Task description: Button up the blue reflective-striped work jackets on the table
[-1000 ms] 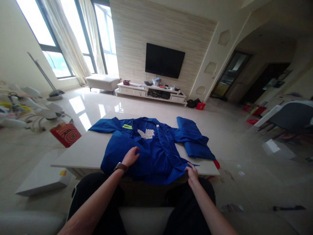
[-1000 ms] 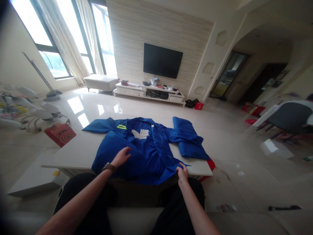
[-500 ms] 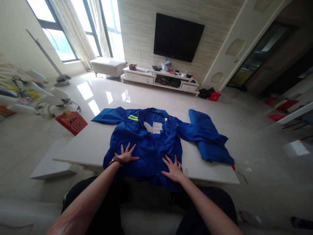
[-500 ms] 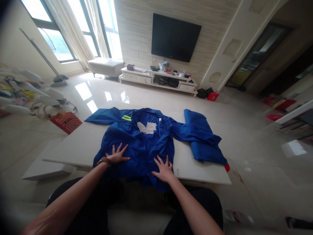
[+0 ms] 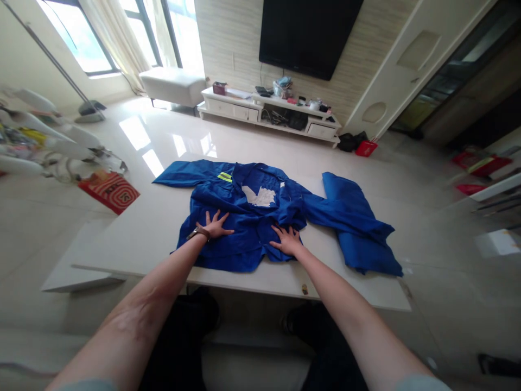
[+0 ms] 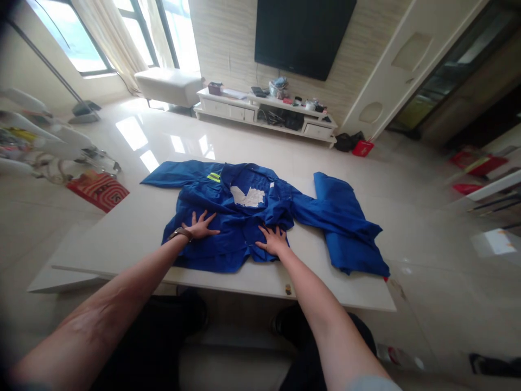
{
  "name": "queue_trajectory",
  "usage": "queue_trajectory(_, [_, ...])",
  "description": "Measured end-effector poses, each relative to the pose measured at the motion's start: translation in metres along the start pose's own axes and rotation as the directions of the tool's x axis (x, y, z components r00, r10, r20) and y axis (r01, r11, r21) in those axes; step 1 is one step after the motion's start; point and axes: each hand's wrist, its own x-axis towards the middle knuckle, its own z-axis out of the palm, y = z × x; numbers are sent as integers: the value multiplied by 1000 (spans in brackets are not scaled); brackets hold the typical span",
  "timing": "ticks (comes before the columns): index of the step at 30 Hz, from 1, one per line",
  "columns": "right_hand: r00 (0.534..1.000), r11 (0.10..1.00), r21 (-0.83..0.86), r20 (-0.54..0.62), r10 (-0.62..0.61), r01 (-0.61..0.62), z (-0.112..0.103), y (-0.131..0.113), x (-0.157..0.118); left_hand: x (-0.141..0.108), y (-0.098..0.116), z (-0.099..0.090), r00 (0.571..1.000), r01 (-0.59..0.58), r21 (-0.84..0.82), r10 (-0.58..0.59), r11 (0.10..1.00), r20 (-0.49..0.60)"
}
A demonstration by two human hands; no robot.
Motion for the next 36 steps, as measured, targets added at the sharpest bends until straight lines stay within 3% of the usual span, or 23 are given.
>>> queue_trajectory(4, [987,990,24,82,136,-138,-11,-8,-2,-8,7,6,998,43,-32,-44,999,-40])
queue_trajectory(7, [986,991,55,126,113,-121,3,-22,-36,-33,9,16,1000,30,5,-30,1000,4])
queue_trajectory(10, [987,998,42,151,45,-52,18,-32,-80,-58,11,14,999,0,61,-3,998,41])
queue_trajectory(13, [997,999,6,61,41,-42,17,-31,-109,-73,18,3,1000,2,51,-2,999,8])
queue_trajectory(16, [989,991,36,-55,134,-132,11,-25,-111,-77,30,1,996,-41,-7,40,999,-82])
queue_trajectory(20, [973,968,108,65,221,-227,20,-14,-84,-64,44,16,998,-57,-24,56,998,-21])
queue_trajectory(22, [977,974,79,32,211,-213,26,-7,-61,-45,46,19,999,-42,-23,42,999,-14])
queue_trajectory(25, [980,979,55,-25,198,-196,21,6,-19,-5,46,7,999,-42,-25,41,999,-20])
queue_trajectory(30, [980,978,71,-36,198,-195,-6,24,49,57,49,-20,999,-47,-12,47,999,-24])
queue_trajectory(33, [979,981,75,-77,187,-181,-12,28,72,72,51,-25,998,-48,-12,48,999,-34])
queue_trajectory(36, [980,983,70,-94,177,-171,-12,29,77,70,51,-23,997,-57,-24,56,998,-57])
